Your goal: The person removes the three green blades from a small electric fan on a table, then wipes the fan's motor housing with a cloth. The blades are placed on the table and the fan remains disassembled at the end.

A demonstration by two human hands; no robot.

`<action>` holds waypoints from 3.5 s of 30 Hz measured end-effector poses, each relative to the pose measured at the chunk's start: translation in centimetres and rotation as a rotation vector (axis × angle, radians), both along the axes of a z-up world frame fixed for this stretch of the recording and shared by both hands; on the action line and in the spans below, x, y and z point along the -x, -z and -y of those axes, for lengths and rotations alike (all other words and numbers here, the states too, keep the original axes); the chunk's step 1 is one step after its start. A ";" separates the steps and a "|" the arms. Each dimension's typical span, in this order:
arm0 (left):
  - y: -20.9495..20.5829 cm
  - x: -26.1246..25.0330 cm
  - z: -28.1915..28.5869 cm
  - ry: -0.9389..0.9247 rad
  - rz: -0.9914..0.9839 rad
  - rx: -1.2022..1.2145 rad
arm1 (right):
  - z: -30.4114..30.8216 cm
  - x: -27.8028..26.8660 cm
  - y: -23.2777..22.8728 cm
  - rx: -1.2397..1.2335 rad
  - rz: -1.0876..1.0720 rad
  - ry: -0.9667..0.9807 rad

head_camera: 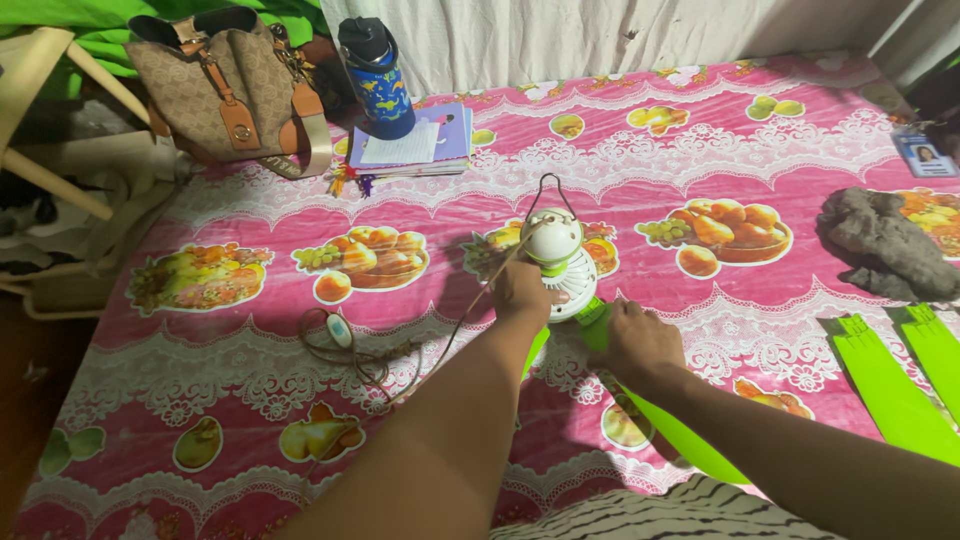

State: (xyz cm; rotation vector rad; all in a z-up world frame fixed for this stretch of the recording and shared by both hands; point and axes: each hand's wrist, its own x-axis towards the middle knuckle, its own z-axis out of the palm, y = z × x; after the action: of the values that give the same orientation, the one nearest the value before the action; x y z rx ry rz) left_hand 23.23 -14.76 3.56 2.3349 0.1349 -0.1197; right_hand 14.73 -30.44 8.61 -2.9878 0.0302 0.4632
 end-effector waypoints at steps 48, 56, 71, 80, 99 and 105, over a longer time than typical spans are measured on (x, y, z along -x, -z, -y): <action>-8.3 16.0 2.6 -0.005 -0.240 0.676 | 1.9 10.4 -3.5 -0.532 0.377 0.126; -8.6 13.3 2.7 -0.089 -0.494 1.002 | 1.6 17.4 -4.7 -0.361 0.566 0.091; -1.8 11.7 15.2 0.093 -0.674 0.750 | 20.9 18.7 2.4 -0.096 0.275 0.484; 0.9 13.4 19.7 -0.069 -0.729 0.751 | 28.4 17.9 8.0 -0.059 0.109 0.396; 2.4 14.8 19.4 -0.112 -0.573 0.686 | 30.3 17.4 10.6 -0.002 0.052 0.211; 1.7 14.9 14.6 -0.142 -0.553 0.754 | 26.4 16.6 8.9 -0.047 0.207 0.112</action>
State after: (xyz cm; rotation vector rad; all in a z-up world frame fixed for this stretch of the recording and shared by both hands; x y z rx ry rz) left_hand 8.37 -29.37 1.90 1.4876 0.4431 -0.6299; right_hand -1.89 -56.83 -0.29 -2.9509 0.1646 0.1395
